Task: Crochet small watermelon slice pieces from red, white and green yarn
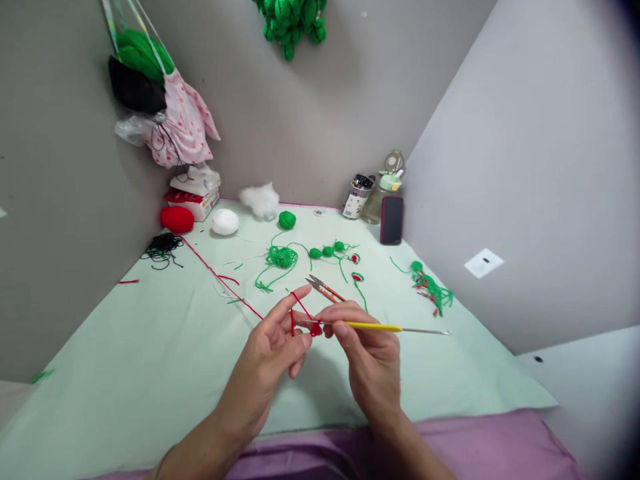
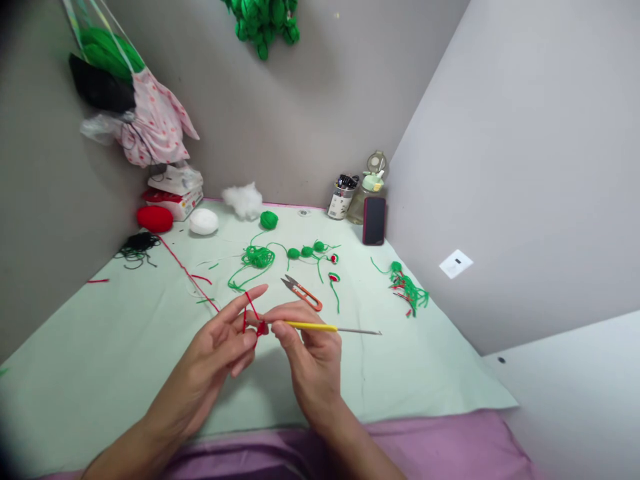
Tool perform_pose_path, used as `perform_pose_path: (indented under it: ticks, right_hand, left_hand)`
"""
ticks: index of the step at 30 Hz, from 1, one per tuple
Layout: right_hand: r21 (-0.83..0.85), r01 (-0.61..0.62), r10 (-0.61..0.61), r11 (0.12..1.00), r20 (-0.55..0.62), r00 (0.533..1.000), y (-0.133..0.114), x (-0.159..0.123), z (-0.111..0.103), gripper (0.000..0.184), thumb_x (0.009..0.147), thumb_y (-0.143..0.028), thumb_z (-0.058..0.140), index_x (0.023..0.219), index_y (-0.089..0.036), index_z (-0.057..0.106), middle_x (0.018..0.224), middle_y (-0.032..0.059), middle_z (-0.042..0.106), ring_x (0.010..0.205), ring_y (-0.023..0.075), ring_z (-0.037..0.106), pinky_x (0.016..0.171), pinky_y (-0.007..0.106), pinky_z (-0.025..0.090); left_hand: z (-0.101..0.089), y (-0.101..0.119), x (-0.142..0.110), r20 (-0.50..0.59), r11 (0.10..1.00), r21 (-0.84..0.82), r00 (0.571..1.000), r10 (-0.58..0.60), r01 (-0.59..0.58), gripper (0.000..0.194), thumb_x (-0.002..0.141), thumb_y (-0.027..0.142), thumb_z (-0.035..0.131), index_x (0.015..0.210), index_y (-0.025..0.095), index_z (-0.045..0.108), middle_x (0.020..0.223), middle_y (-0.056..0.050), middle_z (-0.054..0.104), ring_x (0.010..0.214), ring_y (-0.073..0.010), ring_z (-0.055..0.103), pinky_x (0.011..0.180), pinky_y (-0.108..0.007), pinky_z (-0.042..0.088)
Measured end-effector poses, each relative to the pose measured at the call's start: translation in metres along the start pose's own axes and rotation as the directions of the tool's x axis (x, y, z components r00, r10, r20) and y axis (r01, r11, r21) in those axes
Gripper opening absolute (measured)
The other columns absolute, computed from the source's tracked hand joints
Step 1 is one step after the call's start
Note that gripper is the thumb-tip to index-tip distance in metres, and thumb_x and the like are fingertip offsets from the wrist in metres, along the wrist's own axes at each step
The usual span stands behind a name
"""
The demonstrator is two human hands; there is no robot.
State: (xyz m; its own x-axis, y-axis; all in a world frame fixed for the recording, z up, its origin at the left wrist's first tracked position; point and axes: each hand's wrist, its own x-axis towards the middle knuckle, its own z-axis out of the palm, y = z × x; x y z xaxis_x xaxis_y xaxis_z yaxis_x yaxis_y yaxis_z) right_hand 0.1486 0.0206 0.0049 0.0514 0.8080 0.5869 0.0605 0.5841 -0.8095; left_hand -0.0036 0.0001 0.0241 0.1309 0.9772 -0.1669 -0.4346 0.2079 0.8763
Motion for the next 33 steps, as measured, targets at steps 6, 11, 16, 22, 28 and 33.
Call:
perform_pose_path:
  ticks: [6, 11, 16, 22, 28, 33]
  right_hand:
    - [0.01, 0.01, -0.01, 1.0, 0.013, 1.0, -0.002, 0.001, 0.0, 0.018, 0.102, -0.036, 0.071, 0.096, -0.027, 0.085, 0.08, 0.0039, 0.08, 0.07, 0.018, 0.07, 0.064, 0.031, 0.057]
    - [-0.023, 0.032, -0.032, 0.999, 0.027, 0.999, -0.002, 0.001, 0.0, 0.017, 0.104, -0.032, 0.068, 0.101, -0.028, 0.085, 0.084, 0.004, 0.082, 0.073, 0.0187, 0.072, 0.066, 0.031, 0.06]
    - [-0.317, 0.334, -0.319, 0.888, 0.1, 0.942, 0.007, -0.011, 0.002, 0.034, 0.098, -0.008, 0.068, 0.122, -0.029, 0.081, 0.104, 0.0084, 0.081, 0.093, 0.0214, 0.075, 0.079, 0.034, 0.063]
    - [-0.167, 0.148, -0.16, 0.975, -0.062, 0.985, 0.006, -0.004, -0.007, 0.02, 0.102, -0.014, 0.065, 0.102, -0.026, 0.082, 0.084, 0.0037, 0.076, 0.078, 0.0187, 0.071, 0.072, 0.033, 0.059]
    - [-0.109, 0.035, -0.036, 0.993, -0.013, 0.999, 0.001, 0.003, -0.004, 0.016, 0.102, -0.025, 0.067, 0.094, -0.024, 0.081, 0.081, 0.0044, 0.076, 0.071, 0.0189, 0.071, 0.065, 0.034, 0.058]
    - [-0.301, 0.291, -0.305, 0.908, 0.001, 0.952, 0.006, -0.006, 0.002, 0.03, 0.098, -0.009, 0.069, 0.113, -0.031, 0.083, 0.103, 0.0062, 0.083, 0.092, 0.0208, 0.076, 0.08, 0.036, 0.06]
  left_hand:
    - [-0.002, 0.0, 0.002, 0.023, 1.0, -0.002, 1.0, -0.003, 0.003, 0.064, 0.088, 0.04, 0.084, 0.147, 0.02, 0.068, 0.067, 0.005, 0.054, 0.058, -0.0108, 0.038, 0.066, -0.031, 0.033]
    - [0.001, -0.002, 0.004, -0.024, 1.0, -0.014, 1.0, 0.002, -0.002, 0.067, 0.081, 0.034, 0.091, 0.143, 0.023, 0.07, 0.077, 0.003, 0.06, 0.058, -0.0087, 0.036, 0.058, -0.028, 0.029]
    - [0.0, -0.007, 0.006, -0.006, 0.993, -0.115, 1.0, -0.027, 0.026, 0.075, 0.08, 0.034, 0.094, 0.147, 0.02, 0.066, 0.065, 0.008, 0.05, 0.056, -0.0073, 0.032, 0.053, -0.022, 0.025]
    - [-0.007, -0.003, 0.012, 0.128, 0.935, -0.311, 0.983, -0.134, 0.168, 0.042, 0.082, 0.024, 0.092, 0.121, 0.016, 0.083, 0.06, 0.012, 0.039, 0.048, -0.0009, 0.013, 0.048, -0.019, 0.02]
    - [-0.002, -0.008, 0.009, -0.024, 0.991, -0.13, 1.0, 0.006, -0.009, 0.048, 0.08, 0.028, 0.094, 0.126, 0.029, 0.082, 0.079, 0.004, 0.064, 0.055, -0.0034, 0.038, 0.052, -0.018, 0.029]
    - [0.003, -0.01, 0.008, -0.003, 0.988, -0.144, 0.998, -0.06, 0.059, 0.049, 0.079, 0.03, 0.095, 0.126, 0.023, 0.082, 0.076, 0.003, 0.063, 0.061, -0.0063, 0.042, 0.06, -0.019, 0.037]
